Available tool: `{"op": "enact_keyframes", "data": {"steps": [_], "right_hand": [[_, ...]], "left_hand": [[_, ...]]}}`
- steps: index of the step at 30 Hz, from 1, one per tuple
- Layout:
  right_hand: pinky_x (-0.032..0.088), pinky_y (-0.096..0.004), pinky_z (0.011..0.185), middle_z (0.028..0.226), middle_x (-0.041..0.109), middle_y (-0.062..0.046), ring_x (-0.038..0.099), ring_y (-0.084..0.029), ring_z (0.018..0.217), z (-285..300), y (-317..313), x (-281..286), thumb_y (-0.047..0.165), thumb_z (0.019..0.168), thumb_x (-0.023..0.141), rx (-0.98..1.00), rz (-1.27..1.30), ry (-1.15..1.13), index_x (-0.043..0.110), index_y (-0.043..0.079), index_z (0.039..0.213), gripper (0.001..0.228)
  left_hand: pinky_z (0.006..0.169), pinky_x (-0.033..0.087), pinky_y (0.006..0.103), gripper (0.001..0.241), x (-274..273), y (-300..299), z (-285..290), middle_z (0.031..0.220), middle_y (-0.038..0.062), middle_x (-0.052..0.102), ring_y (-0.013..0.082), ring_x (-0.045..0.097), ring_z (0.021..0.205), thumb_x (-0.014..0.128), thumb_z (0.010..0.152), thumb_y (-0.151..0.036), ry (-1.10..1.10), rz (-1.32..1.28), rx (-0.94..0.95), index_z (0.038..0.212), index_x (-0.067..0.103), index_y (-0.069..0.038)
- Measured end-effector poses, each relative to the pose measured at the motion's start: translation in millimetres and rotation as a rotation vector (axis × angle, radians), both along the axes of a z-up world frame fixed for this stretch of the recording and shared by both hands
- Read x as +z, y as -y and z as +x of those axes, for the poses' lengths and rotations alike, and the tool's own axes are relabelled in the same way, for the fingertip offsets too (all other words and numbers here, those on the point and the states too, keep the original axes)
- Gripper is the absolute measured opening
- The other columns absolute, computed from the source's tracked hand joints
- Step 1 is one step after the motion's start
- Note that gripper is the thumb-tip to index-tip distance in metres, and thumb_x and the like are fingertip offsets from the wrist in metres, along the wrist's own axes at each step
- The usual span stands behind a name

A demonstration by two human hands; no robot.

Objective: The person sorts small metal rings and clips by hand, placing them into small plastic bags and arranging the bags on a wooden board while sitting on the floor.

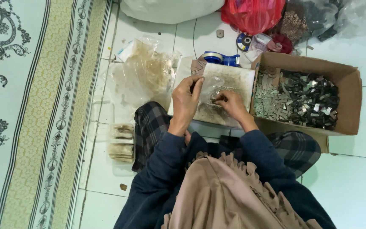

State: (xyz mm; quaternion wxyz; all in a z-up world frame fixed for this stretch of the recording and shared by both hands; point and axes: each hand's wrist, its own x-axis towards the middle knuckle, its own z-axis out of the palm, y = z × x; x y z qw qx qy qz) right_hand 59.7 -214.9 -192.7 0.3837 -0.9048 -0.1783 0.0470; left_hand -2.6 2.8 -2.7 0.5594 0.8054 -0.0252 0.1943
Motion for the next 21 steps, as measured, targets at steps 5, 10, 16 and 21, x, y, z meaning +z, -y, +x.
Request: {"op": "enact_keyframes", "data": {"steps": [5,10,16,21], "right_hand": [[0.049,-0.032,0.075,0.091,0.073,-0.008,0.059,-0.014,0.078,-17,11,135,0.009,0.089,0.085,-0.144,0.501,-0.022,0.072,0.009,0.104,0.019],[0.048,-0.028,0.085,0.099,0.072,-0.008,0.058,-0.011,0.089,-9,-5,205,0.001,0.087,0.087,0.005,0.631,0.189,0.072,0.006,0.099,0.02],[0.051,-0.032,0.078,0.104,0.071,-0.009,0.061,-0.022,0.09,14,-19,174,0.012,0.087,0.091,0.045,0.451,0.363,0.077,0.011,0.11,0.027],[0.052,-0.047,0.073,0.092,0.069,-0.023,0.066,-0.039,0.082,-6,19,64,0.012,0.086,0.086,-0.14,0.164,0.017,0.077,0.002,0.107,0.025]], "left_hand": [[0.053,0.051,0.0386,0.02,0,0,5,0.082,0.017,0.068,0.0262,0.07,0.07,0.059,0.109,-0.019,0.011,0.008,0.012,0.109,0.07,-0.002],[0.053,0.05,0.0397,0.02,6,2,7,0.082,0.017,0.068,0.0267,0.07,0.07,0.058,0.11,-0.018,0.015,0.003,0.009,0.108,0.07,-0.001],[0.058,0.054,0.0431,0.021,1,-1,8,0.085,0.018,0.068,0.0327,0.071,0.077,0.054,0.111,-0.015,0.039,-0.008,0.011,0.112,0.068,0.0],[0.055,0.052,0.044,0.021,4,-5,8,0.083,0.021,0.069,0.0355,0.072,0.076,0.057,0.11,-0.017,0.036,-0.013,0.028,0.109,0.069,0.0]]}}
